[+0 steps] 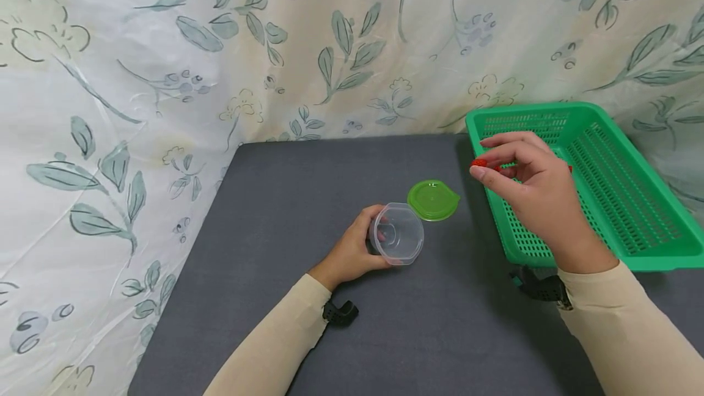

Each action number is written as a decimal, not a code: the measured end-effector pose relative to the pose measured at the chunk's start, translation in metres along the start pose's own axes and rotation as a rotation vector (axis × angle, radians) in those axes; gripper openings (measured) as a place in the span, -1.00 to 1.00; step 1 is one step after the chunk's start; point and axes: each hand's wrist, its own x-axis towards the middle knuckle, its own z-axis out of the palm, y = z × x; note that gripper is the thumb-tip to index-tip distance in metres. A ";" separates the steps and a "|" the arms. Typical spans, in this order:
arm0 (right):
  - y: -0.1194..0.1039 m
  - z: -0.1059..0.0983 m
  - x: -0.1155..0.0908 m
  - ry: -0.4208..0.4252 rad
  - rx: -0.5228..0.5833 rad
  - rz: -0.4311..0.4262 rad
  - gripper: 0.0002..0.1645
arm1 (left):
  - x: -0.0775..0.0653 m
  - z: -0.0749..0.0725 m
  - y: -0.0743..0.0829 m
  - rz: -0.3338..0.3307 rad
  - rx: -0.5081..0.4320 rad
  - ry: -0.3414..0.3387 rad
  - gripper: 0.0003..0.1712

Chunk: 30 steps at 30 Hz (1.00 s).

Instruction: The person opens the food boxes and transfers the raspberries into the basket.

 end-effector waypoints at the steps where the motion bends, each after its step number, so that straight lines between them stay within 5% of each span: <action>1: 0.000 -0.003 0.002 0.003 -0.007 0.016 -0.86 | -0.001 0.000 -0.001 0.002 -0.001 0.000 0.34; 13: 0.002 -0.035 0.028 0.054 -0.032 0.152 -0.69 | -0.006 -0.002 -0.003 -0.009 0.035 -0.025 0.29; 30: 0.053 -0.069 0.076 -0.008 -0.178 0.486 -0.58 | -0.002 -0.011 0.003 -0.018 0.003 -0.038 0.29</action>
